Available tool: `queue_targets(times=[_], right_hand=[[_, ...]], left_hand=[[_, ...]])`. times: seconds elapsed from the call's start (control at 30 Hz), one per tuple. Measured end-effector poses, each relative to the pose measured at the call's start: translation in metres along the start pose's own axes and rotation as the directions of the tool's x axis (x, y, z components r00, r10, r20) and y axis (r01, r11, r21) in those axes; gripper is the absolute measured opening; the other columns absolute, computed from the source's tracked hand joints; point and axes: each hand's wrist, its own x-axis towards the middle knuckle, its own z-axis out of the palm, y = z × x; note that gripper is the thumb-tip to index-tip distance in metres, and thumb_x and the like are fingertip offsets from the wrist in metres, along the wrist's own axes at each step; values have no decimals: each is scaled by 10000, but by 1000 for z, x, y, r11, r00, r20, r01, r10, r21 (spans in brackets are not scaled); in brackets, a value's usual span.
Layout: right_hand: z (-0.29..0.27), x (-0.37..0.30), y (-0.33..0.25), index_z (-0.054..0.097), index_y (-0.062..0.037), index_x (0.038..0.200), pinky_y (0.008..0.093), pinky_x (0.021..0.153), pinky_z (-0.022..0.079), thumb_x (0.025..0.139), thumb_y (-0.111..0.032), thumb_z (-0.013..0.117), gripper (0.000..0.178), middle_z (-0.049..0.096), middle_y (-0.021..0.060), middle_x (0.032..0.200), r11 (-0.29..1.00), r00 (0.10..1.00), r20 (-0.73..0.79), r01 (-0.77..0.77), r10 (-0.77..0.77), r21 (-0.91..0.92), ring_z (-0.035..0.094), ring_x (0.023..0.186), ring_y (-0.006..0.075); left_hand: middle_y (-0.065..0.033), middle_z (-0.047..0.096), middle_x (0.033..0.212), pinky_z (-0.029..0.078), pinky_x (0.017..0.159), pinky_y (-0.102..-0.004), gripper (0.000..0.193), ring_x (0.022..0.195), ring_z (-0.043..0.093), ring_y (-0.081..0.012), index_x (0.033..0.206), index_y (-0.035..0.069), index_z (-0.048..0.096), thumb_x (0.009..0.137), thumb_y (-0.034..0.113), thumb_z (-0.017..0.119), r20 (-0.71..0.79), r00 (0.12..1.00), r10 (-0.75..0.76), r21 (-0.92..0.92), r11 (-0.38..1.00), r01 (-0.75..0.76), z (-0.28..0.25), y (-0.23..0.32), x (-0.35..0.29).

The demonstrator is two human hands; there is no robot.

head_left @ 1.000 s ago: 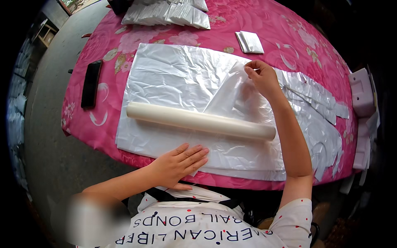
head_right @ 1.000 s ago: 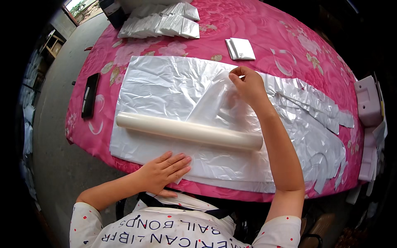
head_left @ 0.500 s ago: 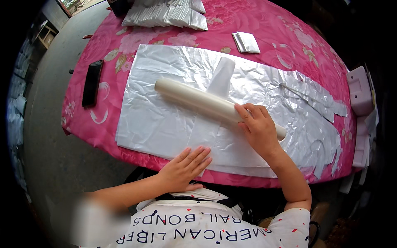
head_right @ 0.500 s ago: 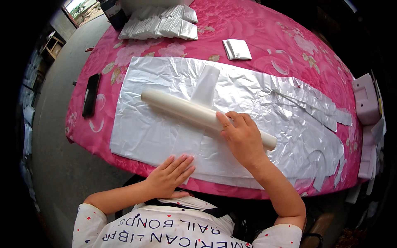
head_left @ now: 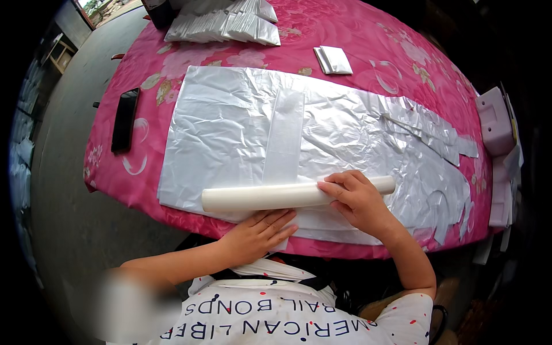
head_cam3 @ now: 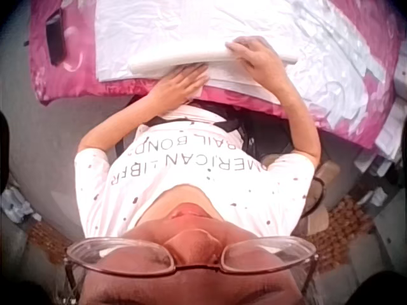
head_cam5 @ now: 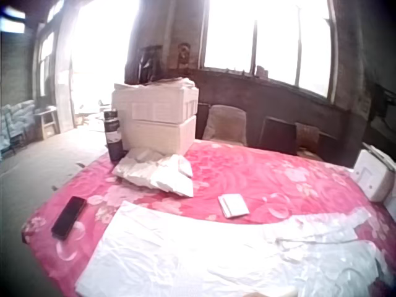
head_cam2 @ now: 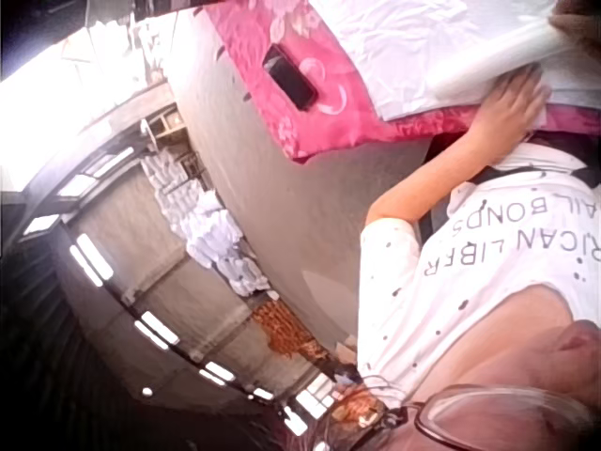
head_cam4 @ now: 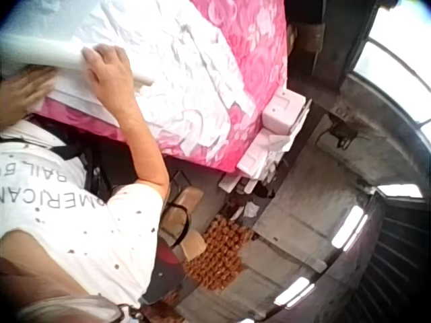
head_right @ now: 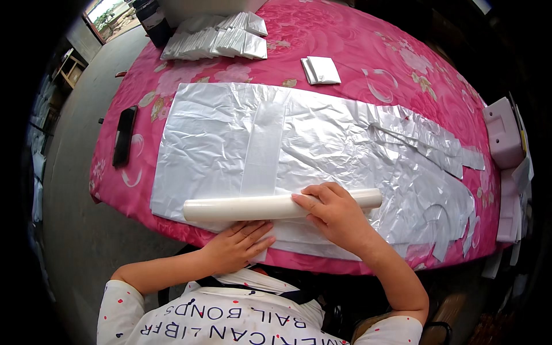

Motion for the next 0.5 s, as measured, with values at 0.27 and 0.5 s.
queue_targets(times=[0.27,0.5], right_hand=[[7,67,37,590,-124,1146,364,852,444,720,-15,634,443,575,49,1068,984,969,-232,42,-82,-175,516,969,251],[3,139,77,599,-120,1147,362,915,428,746,-19,614,413,582,61,1088,976,927,-371,-34,-50,-217,506,1046,264]], left_hand=[[-126,322,1431,171,1091,-441,484,1342,276,-256,1329,148,410,876,307,468,-89,995,-49,55,997,54,5,12,0],[-119,295,1445,223,1084,-396,488,1343,275,-244,1340,112,380,887,283,439,-39,995,88,-89,992,-91,-3,-4,-3]])
